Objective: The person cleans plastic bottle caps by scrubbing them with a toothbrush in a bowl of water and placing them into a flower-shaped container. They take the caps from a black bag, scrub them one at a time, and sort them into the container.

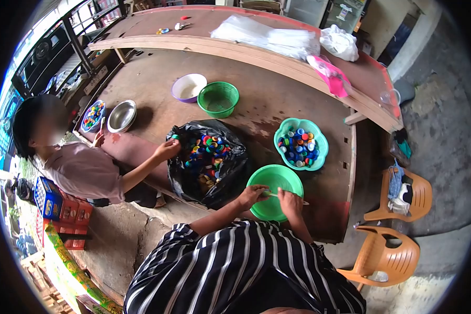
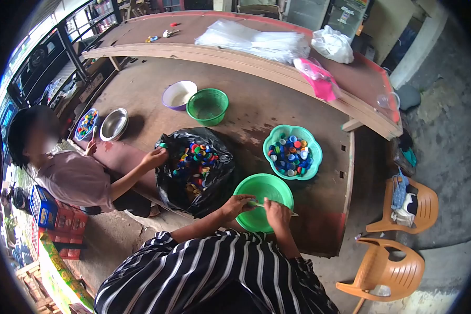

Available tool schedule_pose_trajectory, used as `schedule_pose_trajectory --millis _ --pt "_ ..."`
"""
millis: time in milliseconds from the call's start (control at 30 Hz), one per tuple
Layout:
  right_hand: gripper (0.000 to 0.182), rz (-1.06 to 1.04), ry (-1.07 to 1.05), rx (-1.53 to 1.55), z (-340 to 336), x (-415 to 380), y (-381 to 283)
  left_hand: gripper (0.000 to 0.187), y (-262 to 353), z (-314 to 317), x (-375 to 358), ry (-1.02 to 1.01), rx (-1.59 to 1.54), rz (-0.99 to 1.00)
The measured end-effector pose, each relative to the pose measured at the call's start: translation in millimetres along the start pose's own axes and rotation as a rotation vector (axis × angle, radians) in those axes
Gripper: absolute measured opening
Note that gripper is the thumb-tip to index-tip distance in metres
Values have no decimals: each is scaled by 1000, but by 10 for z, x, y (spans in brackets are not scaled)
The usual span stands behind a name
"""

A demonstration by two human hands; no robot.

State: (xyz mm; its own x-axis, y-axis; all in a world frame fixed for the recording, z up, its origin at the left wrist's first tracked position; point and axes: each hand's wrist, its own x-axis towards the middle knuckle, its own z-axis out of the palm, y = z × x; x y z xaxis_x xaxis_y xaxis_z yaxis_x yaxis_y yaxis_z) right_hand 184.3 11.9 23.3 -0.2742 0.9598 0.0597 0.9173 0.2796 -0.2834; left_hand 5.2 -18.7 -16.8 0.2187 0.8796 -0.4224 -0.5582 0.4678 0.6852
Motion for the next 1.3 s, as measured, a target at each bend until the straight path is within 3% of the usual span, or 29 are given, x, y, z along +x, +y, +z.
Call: schedule_pose_trajectory --millis 233,333,467,600,700,767,833,967,1033,1100,1133,1300 --pt "44 217 -195 -45 -8 183 150 34 47 38 -34 83 52 69" --pt "37 -124 -232 -132 192 104 247 33 -34 -64 10 105 55 79" --pt "35 -85 -182 114 277 61 389 36 -115 -72 45 144 112 148" --pt "29 -184 -40 392 -256 -76 149 37 -89 -56 20 167 154 112" --pt "29 -245 -151 405 -314 -231 140 38 -97 -21 27 130 119 128" --pt "30 -190 -98 410 -198 -300 238 32 -72 37 -10 116 121 118" --pt "31 -54 -43 322 -201 -229 263 29 -40 34 32 117 96 145" --pt "34 -138 -130 299 -182 -190 174 28 -170 -113 59 134 244 153" --pt "40 -77 -173 213 74 -71 265 31 -186 -163 115 138 474 233" --pt "47 -164 -101 30 230 1 302 32 -176 -157 139 133 480 255" --pt "47 -196 -171 10 250 5 303 33 -182 -160 116 134 488 272" --pt "49 -139 -258 73 22 -10 195 36 -130 -140 91 207 410 242"
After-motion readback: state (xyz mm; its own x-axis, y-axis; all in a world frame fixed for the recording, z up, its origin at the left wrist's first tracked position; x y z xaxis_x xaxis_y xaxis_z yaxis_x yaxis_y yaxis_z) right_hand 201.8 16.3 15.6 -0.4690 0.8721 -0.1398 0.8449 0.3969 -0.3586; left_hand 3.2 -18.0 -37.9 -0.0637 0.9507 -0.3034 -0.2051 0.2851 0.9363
